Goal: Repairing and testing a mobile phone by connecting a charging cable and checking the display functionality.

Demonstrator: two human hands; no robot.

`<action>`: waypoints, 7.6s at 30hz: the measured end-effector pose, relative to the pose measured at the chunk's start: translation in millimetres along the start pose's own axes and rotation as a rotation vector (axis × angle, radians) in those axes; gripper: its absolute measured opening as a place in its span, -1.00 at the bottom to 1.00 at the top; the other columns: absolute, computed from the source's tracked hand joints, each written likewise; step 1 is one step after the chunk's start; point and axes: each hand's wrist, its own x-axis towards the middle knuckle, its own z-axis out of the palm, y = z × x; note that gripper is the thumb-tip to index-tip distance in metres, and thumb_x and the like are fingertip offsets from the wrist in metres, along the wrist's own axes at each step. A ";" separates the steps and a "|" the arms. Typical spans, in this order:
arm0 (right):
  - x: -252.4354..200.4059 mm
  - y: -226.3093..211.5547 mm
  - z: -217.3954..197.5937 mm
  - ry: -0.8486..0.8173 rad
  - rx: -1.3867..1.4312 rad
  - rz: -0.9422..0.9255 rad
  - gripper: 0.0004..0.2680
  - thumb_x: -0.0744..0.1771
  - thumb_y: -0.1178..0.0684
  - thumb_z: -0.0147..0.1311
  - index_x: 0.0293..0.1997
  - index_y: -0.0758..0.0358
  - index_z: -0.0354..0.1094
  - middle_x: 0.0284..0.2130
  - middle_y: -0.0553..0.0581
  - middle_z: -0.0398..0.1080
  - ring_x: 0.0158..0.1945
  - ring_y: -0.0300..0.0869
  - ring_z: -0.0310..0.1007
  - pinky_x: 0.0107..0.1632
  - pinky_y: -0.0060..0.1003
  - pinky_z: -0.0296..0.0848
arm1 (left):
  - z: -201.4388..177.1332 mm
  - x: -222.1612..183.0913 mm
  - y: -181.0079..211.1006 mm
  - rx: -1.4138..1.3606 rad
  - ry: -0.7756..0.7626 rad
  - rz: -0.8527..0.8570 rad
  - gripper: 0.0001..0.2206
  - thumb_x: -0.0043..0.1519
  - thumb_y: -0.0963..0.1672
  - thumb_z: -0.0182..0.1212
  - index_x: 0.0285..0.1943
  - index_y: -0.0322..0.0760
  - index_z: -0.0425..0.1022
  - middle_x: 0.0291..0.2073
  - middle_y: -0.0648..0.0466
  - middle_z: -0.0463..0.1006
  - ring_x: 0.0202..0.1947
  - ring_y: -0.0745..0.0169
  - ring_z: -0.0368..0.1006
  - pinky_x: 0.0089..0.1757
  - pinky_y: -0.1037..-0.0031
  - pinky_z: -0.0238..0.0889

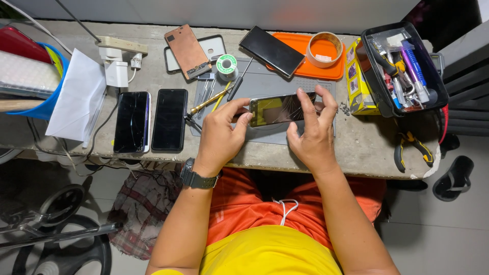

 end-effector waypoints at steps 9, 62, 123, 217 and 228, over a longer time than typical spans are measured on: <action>-2.0 2.3 3.8 -0.002 0.019 0.012 -0.30 0.27 0.33 0.47 0.68 0.13 0.32 0.52 0.43 0.03 0.35 0.36 0.41 0.35 0.16 0.59 | -3.9 0.9 0.1 -0.020 -0.016 -0.016 -0.74 0.43 -0.22 0.42 0.30 -0.24 0.76 -0.16 -0.16 0.82 -0.06 -0.25 0.81 -0.06 0.15 0.68; -4.9 -10.3 0.7 0.168 0.081 -0.058 -0.62 0.42 0.30 0.34 0.46 0.27 0.51 0.27 0.29 0.31 0.26 0.20 0.50 0.28 0.11 0.57 | 16.7 1.0 -47.4 -0.024 0.030 -0.056 -0.75 0.43 -0.22 0.42 0.26 -0.11 0.77 -0.18 -0.07 0.84 -0.14 -0.21 0.79 -0.06 0.08 0.65; -48.2 -167.3 33.4 -0.211 0.527 -0.205 -0.84 0.47 0.19 0.22 0.15 0.47 0.51 -0.08 0.37 0.46 -0.07 0.15 0.48 0.07 -0.01 0.56 | 13.8 -6.4 -50.8 0.013 -0.006 0.085 -0.77 0.48 -0.19 0.32 0.31 -0.25 0.66 0.10 0.03 0.80 0.07 0.03 0.73 0.10 0.26 0.57; -18.6 10.1 -8.6 0.033 0.150 0.246 -0.62 0.41 0.20 0.37 0.45 0.38 0.51 0.04 0.41 0.64 0.15 0.29 0.64 0.07 0.01 0.70 | 13.7 -7.8 -49.1 -0.026 0.047 0.037 -0.79 0.44 -0.21 0.43 0.22 -0.12 0.76 -0.14 0.02 0.85 -0.04 -0.20 0.78 0.03 0.08 0.59; -17.1 9.2 -9.5 0.031 0.142 0.255 -0.62 0.42 0.20 0.37 0.46 0.36 0.51 0.04 0.40 0.64 0.14 0.27 0.65 0.07 0.02 0.72 | 13.7 -8.0 -46.5 -0.028 0.051 0.037 -0.80 0.45 -0.21 0.43 0.22 -0.14 0.77 -0.15 0.01 0.85 -0.04 -0.19 0.78 0.03 0.09 0.59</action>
